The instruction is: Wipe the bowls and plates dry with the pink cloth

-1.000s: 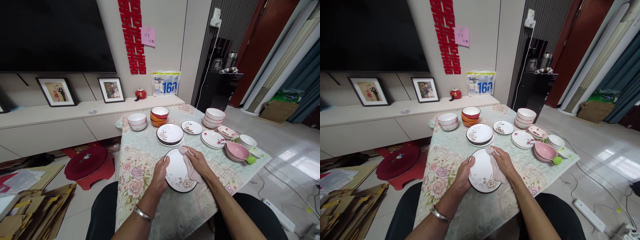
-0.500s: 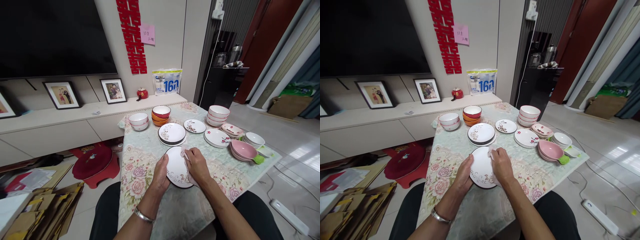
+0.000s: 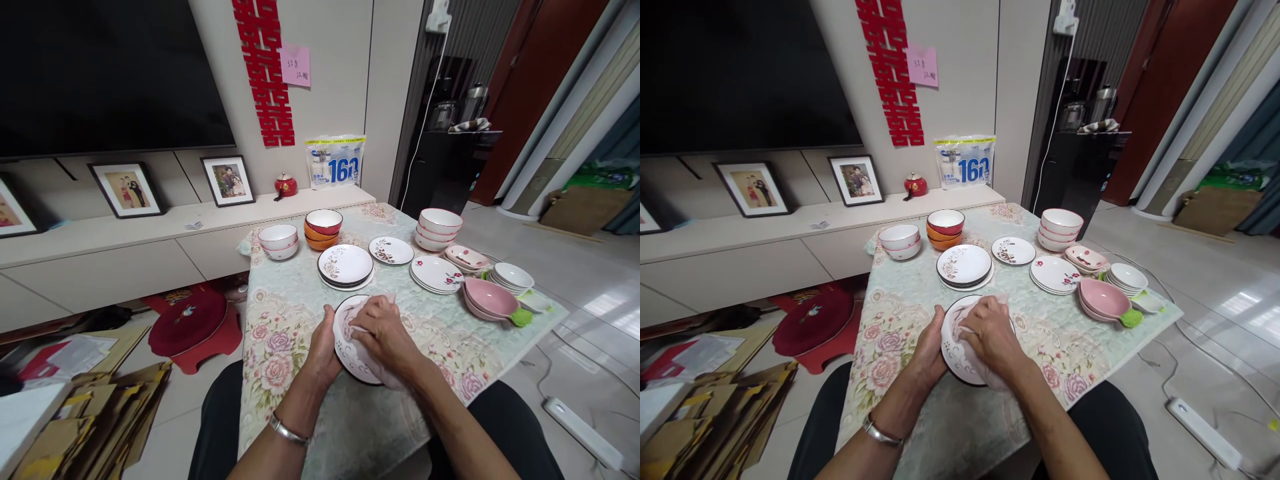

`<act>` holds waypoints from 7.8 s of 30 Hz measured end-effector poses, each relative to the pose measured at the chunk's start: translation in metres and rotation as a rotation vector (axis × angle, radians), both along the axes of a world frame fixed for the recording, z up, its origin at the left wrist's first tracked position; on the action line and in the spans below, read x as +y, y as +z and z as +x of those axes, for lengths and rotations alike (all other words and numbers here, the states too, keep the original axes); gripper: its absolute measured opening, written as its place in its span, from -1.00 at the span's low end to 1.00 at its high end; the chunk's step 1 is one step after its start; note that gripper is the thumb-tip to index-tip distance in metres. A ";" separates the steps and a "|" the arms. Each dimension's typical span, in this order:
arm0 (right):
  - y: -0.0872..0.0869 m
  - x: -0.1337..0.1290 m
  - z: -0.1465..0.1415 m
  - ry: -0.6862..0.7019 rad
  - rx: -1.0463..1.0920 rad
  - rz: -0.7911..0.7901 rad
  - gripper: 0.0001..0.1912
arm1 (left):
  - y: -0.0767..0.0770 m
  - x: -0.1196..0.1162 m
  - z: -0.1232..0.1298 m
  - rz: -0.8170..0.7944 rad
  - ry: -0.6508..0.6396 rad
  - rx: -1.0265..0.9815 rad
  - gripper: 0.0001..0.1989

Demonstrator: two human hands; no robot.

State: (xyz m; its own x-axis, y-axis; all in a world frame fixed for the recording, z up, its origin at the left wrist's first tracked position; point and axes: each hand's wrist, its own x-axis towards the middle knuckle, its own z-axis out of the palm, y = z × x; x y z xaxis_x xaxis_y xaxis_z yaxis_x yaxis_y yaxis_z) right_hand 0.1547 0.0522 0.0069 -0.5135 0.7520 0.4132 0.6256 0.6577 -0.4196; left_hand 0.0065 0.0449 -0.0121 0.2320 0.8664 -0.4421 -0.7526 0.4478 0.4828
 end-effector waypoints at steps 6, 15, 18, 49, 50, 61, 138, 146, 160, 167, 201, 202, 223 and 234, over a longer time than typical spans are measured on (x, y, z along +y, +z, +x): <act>-0.011 0.006 -0.001 -0.172 0.149 0.034 -0.78 | 0.002 -0.001 0.002 -0.013 0.030 0.060 -0.48; 0.008 -0.008 -0.008 0.177 0.086 -0.262 -0.73 | 0.004 0.001 0.000 -0.058 0.062 0.078 -0.40; 0.012 -0.003 0.009 0.185 0.049 -0.337 -0.75 | 0.003 0.001 0.001 -0.046 0.040 0.080 -0.38; 0.010 -0.010 -0.019 -0.019 0.049 -0.161 -0.70 | 0.006 -0.003 0.000 -0.015 -0.033 -0.005 -0.38; 0.013 -0.013 -0.019 0.056 0.018 -0.184 -0.71 | 0.007 -0.003 0.000 -0.011 -0.029 -0.015 -0.36; 0.001 0.003 -0.009 -0.212 0.071 -0.042 -0.69 | 0.004 -0.004 0.004 0.028 -0.017 0.002 -0.43; 0.019 -0.003 0.009 -0.693 -0.388 -0.166 -0.83 | 0.003 -0.008 0.006 0.174 0.124 0.175 -0.56; 0.008 -0.003 -0.010 -0.468 -0.184 -0.031 -0.73 | 0.004 -0.011 0.006 0.189 0.086 0.128 -0.58; 0.021 -0.003 0.025 -0.044 -0.011 -0.414 -0.76 | 0.003 -0.005 0.005 0.068 0.086 0.118 -0.50; 0.011 -0.004 -0.004 -0.298 0.052 -0.169 -0.71 | 0.006 -0.010 0.007 0.157 0.012 0.096 -0.51; -0.009 0.020 0.040 -0.143 0.991 -0.904 -0.50 | 0.009 -0.008 0.006 0.213 0.185 0.092 -0.52; -0.010 0.020 0.040 -0.149 1.010 -0.897 -0.50 | 0.010 -0.008 0.006 0.217 0.186 0.094 -0.53; 0.033 -0.008 0.061 -0.553 0.290 0.399 -0.61 | 0.004 -0.008 0.002 0.214 0.041 0.239 -0.62; 0.047 -0.038 0.003 -0.160 -0.126 0.447 -0.56 | 0.021 -0.007 -0.006 0.187 -0.131 -0.202 -0.37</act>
State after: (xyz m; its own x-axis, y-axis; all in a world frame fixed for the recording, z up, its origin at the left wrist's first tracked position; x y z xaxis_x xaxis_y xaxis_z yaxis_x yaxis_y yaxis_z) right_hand 0.1578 0.0137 0.0541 -0.4727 0.5891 0.6553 0.7615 0.6473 -0.0326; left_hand 0.0008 0.0383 0.0091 0.4143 0.8853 -0.2110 -0.7835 0.4649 0.4123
